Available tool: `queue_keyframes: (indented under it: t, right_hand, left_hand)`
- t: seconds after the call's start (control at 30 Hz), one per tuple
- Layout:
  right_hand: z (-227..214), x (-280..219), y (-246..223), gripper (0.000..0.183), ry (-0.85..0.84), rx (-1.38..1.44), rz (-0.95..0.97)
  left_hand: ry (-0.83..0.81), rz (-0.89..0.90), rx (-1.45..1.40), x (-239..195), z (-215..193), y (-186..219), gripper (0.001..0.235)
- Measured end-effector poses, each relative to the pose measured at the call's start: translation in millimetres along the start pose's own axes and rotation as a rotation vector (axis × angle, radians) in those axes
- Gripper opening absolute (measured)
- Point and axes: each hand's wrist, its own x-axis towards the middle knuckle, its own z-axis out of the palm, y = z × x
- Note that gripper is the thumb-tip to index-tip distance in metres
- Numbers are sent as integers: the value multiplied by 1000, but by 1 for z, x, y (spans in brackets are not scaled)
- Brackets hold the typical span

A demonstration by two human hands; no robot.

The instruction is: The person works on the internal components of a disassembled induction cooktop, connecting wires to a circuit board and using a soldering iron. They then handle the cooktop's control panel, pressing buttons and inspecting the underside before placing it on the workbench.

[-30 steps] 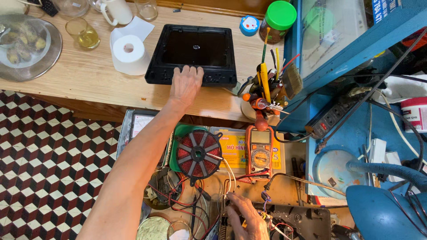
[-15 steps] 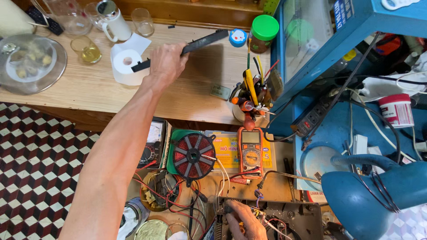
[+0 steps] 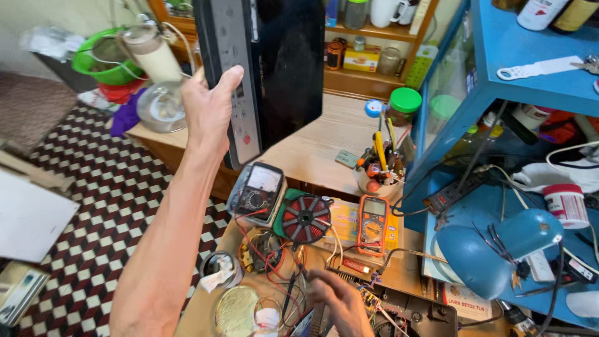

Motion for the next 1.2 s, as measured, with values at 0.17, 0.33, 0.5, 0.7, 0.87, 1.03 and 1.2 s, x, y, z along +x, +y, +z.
queue_keyframes:
  t: [0.17, 0.33, 0.5, 0.7, 0.87, 1.03, 1.2]
  right_hand:
    - [37, -18, -49, 69, -320, 408, -204]
    - [71, -86, -63, 72, -559, 746, -184]
    - [87, -175, -38, 58, -547, 828, -17]
    - [65, -245, 7, 37, -351, 806, 80]
    - [29, -282, 48, 37, -202, 807, 4]
    - [5, -330, 70, 34, 61, 745, -185]
    - [-10, -385, 98, 31, 294, 751, -342]
  left_hand:
    - [242, -116, -297, -138, -66, 93, 31]
    - [395, -253, -489, -295, -103, 132, 32]
    - [514, -400, -571, -429, -118, 136, 35]
    - [621, -600, -552, -534, -120, 133, 47]
    - [469, -823, -486, -587, -125, 128, 47]
    - [18, -1111, -526, -632, -119, 131, 46]
    - [-324, -1284, -544, -659, -117, 123, 47]
